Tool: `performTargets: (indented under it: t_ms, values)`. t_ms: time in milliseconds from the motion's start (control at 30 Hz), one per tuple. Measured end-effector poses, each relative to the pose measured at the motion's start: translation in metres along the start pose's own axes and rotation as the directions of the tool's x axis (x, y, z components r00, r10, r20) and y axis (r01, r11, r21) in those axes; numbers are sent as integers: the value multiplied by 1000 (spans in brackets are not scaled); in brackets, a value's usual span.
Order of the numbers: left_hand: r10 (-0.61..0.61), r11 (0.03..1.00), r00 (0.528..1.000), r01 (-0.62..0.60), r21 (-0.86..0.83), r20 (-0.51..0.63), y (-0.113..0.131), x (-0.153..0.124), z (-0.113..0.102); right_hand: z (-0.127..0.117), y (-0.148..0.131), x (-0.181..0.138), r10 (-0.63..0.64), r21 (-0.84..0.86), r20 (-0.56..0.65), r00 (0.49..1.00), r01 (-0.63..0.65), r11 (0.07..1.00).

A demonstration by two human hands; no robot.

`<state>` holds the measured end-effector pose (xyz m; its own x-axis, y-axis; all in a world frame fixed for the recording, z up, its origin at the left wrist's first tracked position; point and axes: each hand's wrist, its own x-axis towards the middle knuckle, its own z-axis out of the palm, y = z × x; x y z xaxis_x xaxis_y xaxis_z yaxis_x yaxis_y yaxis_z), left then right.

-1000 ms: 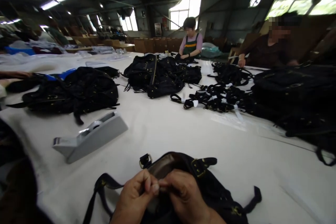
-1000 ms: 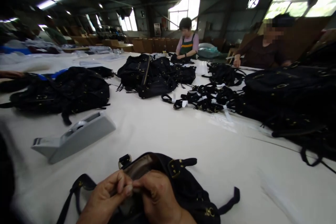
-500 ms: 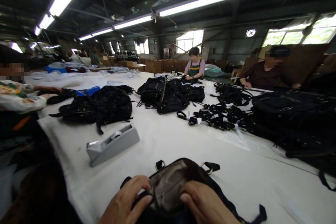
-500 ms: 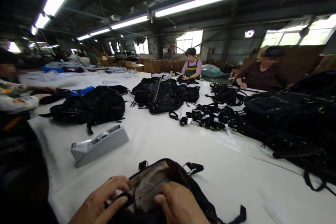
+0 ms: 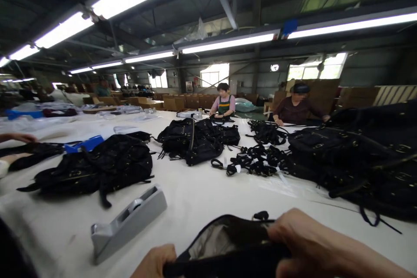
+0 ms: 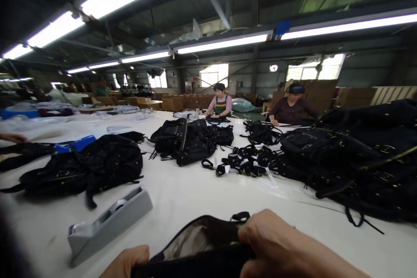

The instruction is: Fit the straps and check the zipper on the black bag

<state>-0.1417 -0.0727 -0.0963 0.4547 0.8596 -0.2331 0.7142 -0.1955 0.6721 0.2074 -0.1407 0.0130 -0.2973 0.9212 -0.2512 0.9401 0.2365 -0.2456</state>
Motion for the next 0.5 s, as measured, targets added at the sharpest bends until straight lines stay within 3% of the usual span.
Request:
performTargets:
  t_ms: [67,100,200,267,367,433,500]
  values:
    - [41,969,996,-19,244,-84,33,18,-39,-41,5,13,-30,-192,-87,996,13,981]
    - [119,908,983,-51,416,-139,52,27,-61,-64,7,20,-43,-299,-139,989,0,954]
    - [285,796,914,-57,603,-289,103,48,-126,-126,6,38,-63,-497,-318,946,-110,861]
    - [375,707,849,-2,707,-372,116,54,-157,-149,0,41,-78,-519,-430,899,-176,836]
    - [546,510,730,99,854,-411,85,57,-168,-135,-7,40,-142,-495,-523,840,-164,853]
    - [631,448,700,22,894,-334,37,61,-149,-94,-2,41,-171,-461,-521,836,-107,881]
    - [726,490,592,-88,867,-350,-17,60,-113,-37,7,39,-190,-428,-463,866,-31,903]
